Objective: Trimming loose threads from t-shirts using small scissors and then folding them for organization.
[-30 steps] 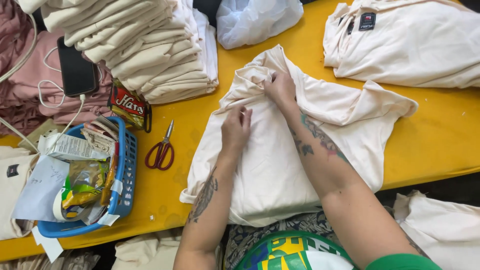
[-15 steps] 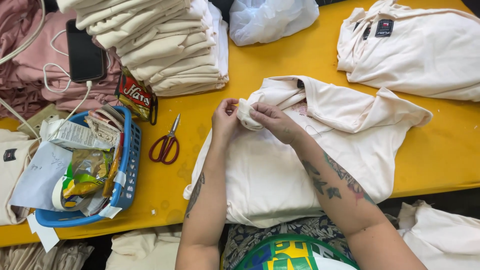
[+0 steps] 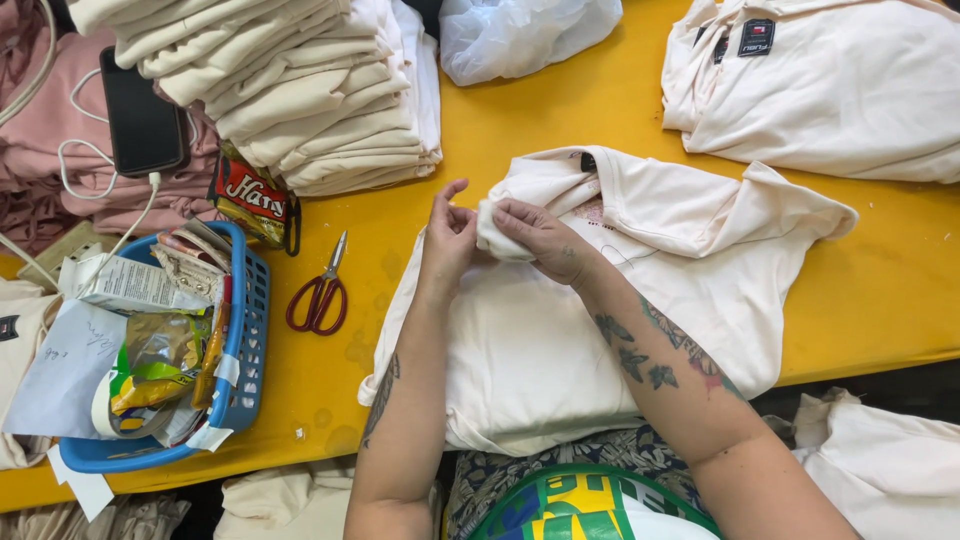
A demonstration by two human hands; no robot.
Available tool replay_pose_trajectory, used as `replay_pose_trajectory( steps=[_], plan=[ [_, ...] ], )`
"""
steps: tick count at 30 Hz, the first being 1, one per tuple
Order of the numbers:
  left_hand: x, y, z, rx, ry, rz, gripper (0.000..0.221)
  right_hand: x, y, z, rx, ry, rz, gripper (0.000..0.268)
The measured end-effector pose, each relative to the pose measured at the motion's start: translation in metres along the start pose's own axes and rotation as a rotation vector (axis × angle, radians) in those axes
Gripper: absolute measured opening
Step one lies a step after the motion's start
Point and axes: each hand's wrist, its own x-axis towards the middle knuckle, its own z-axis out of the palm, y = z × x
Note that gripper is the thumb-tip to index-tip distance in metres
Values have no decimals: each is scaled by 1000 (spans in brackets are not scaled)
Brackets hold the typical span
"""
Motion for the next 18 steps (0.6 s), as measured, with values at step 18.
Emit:
replay_pose_trajectory(
  steps=[18],
  plan=[
    [8,-5,-32,-926,-67,-55,7,16,2,-65,-556,378,149,18]
  ],
)
